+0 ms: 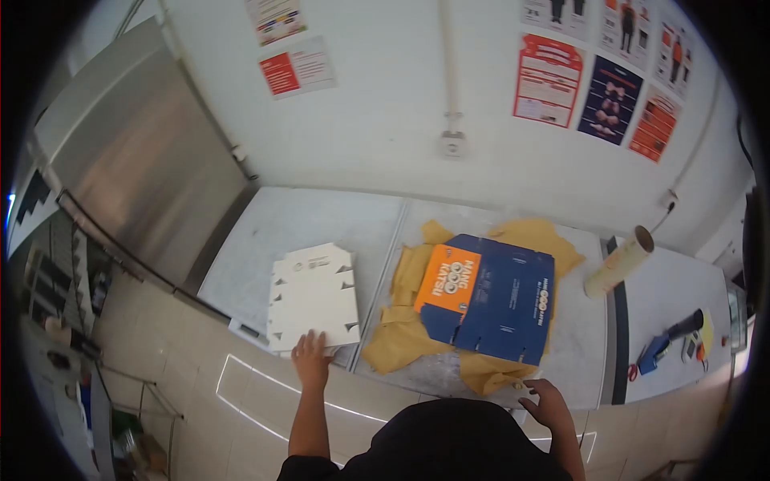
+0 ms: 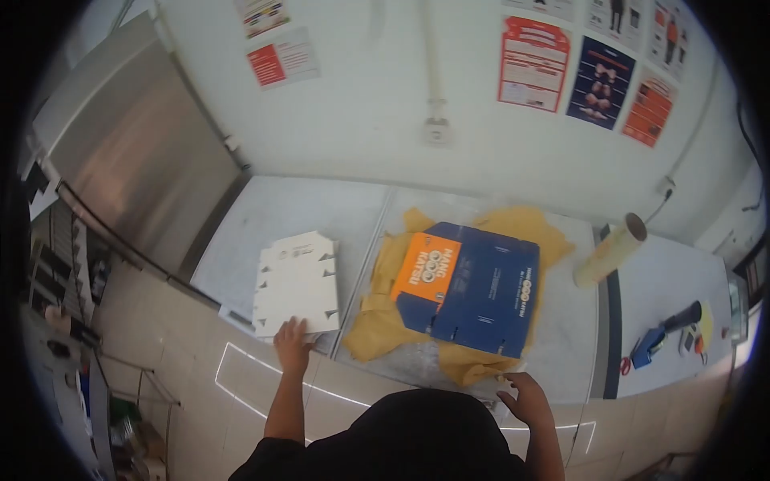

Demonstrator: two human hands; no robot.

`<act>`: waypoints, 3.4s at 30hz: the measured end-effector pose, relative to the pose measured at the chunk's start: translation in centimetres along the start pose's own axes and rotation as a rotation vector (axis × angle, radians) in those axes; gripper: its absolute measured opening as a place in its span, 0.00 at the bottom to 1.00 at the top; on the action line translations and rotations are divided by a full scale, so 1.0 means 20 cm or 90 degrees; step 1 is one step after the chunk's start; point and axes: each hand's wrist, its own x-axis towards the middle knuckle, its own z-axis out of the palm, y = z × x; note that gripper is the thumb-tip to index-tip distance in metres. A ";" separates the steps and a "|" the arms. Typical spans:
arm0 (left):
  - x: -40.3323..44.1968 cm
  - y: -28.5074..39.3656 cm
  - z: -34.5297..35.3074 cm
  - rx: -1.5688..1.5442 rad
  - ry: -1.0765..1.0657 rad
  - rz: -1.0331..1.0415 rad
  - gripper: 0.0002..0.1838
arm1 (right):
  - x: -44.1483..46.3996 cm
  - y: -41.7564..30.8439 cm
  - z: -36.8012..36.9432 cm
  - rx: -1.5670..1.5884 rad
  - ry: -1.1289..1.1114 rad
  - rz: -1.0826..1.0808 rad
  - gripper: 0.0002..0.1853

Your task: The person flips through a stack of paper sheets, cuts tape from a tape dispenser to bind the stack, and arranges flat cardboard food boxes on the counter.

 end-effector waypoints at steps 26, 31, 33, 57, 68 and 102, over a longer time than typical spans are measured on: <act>0.66 1.36 0.04 -0.768 -0.202 -0.003 0.27 | 0.55 -0.02 0.02 -0.116 0.205 -0.015 0.52; 0.59 1.38 -0.11 -0.770 -0.213 0.023 0.23 | 0.54 -0.04 0.06 -0.117 0.241 -0.017 0.47; 0.59 1.34 -0.06 -0.666 -0.207 0.059 0.23 | 0.52 -0.04 0.08 -0.105 0.260 -0.022 0.44; 0.50 1.42 -0.31 -0.204 -0.119 0.665 0.48 | 0.46 0.06 0.09 -0.205 0.245 -0.050 0.35; 0.50 1.45 -0.31 -0.207 -0.081 0.733 0.42 | 0.49 0.14 0.04 -0.158 0.213 -0.070 0.35; 0.50 1.51 -0.21 -0.207 0.035 0.721 0.37 | 0.52 0.15 0.06 -0.128 0.244 -0.053 0.34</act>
